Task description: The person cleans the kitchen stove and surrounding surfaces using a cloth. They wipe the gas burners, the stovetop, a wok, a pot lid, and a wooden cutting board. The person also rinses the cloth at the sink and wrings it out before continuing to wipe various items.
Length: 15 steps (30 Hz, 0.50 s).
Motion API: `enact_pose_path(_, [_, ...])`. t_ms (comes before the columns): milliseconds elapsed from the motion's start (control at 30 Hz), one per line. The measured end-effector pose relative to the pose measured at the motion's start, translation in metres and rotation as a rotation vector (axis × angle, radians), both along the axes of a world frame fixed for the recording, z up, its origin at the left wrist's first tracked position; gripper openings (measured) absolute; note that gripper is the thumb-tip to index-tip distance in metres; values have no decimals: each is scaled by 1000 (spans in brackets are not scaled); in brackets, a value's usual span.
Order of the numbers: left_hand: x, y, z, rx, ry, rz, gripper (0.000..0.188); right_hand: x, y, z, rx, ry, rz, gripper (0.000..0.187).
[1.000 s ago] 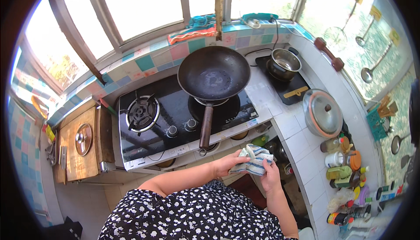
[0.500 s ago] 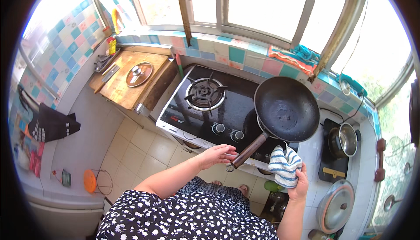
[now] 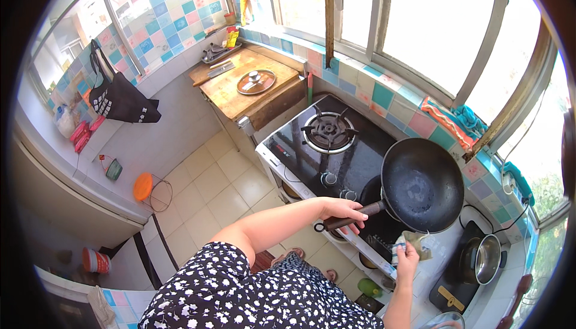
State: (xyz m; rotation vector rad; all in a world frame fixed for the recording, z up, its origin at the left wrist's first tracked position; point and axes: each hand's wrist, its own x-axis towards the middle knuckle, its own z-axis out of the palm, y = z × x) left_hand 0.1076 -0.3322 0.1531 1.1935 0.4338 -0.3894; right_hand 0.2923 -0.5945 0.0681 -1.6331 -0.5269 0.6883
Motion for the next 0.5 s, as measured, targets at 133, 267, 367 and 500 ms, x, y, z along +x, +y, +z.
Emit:
enact_pose_path(133, [15, -3, -10, 57, 100, 36, 30, -33, 11, -25, -618, -564, 240, 29])
enact_pose_path(267, [21, -24, 29, 166, 67, 64, 31, -28, 11, -16, -364, -1041, 150, 15])
enact_pose_path(367, [7, -24, 53, 182, 67, 64, 33, -17, 12, -30, -422, -1086, 304, 35])
enact_pose_path(500, [-28, -12, 97, 86, 35, 111, 38, -20, 27, -40, -478, -1149, 399, 50])
